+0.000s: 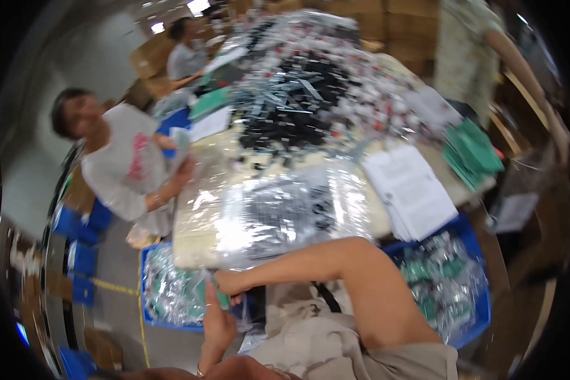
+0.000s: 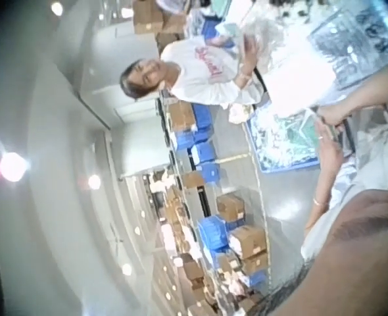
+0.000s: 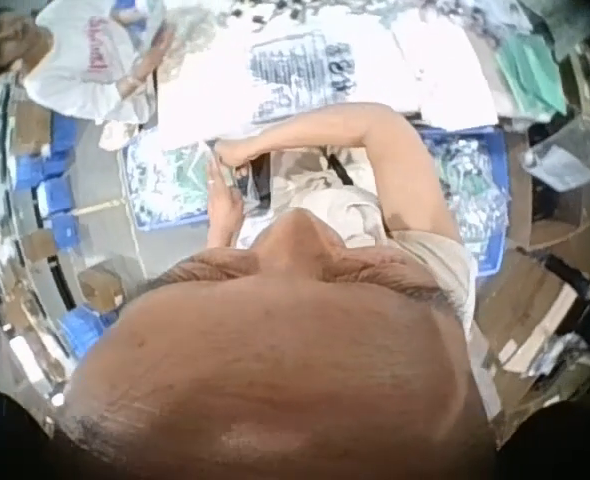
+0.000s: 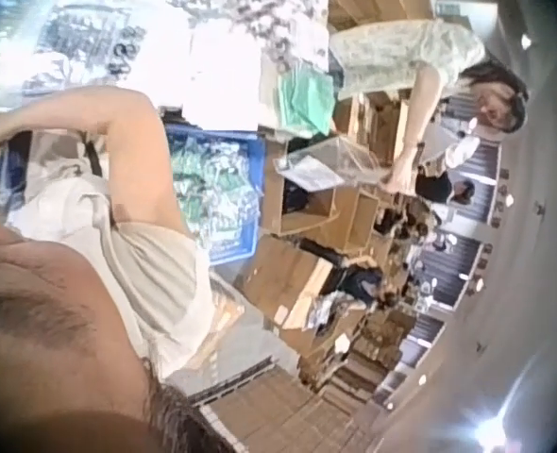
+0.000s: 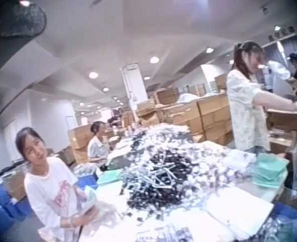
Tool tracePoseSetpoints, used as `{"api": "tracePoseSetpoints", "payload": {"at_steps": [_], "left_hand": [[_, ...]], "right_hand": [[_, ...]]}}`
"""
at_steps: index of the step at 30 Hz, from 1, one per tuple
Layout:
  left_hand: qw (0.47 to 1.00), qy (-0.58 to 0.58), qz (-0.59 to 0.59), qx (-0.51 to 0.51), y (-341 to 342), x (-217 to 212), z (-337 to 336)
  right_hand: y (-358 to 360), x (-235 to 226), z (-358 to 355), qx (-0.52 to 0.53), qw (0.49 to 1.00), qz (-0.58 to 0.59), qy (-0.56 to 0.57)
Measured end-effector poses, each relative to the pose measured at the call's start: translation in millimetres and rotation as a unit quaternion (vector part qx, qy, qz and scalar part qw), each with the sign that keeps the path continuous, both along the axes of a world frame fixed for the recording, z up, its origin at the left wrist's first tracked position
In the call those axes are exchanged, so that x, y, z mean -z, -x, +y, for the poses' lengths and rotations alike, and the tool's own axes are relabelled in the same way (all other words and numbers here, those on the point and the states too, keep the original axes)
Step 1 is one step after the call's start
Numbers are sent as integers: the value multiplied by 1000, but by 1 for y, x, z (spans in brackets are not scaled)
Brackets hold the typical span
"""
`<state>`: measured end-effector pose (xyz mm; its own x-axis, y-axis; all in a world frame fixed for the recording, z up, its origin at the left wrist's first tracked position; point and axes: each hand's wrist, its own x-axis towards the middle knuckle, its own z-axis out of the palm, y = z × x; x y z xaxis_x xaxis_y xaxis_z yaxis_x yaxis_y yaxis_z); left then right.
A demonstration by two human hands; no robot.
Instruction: Packing instruction manuals and small components into plastic bags.
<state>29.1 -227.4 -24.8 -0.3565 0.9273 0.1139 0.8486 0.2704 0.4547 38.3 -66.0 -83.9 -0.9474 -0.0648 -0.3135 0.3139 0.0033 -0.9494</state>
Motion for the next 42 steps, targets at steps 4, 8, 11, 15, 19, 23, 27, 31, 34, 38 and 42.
{"api": "tracePoseSetpoints", "payload": {"at_steps": [4,8,11,15,19,23,27,31,34,38,42], "left_hand": [[996,-23,-63,-52,-5,-16,1],[979,-14,-202,-23,-21,-20,18],[990,-52,-131,7,13,21,0],[995,-97,-12,21,56,70,-2],[977,-120,142,103,76,72,7],[928,-136,293,184,97,71,27],[851,-146,435,254,105,66,37],[775,-149,541,292,97,54,40],[793,-103,536,271,87,50,45],[777,-120,546,288,95,54,45],[993,-90,-5,75,89,108,26]], "right_hand": [[18,8,-27,-342,886,-23,-313],[41,91,-27,-194,874,282,-345],[-5,-1,-13,-132,985,-36,-101],[-69,-49,68,-11,900,306,-309],[-170,-92,193,250,839,128,-465],[-314,-128,286,295,635,-129,-702],[-417,-136,342,256,505,-235,-790],[-432,-108,361,210,524,-293,-771],[-430,-86,370,167,527,-313,-772],[-417,-70,372,181,522,-310,-773],[-418,-77,368,170,560,-309,-750]]}}
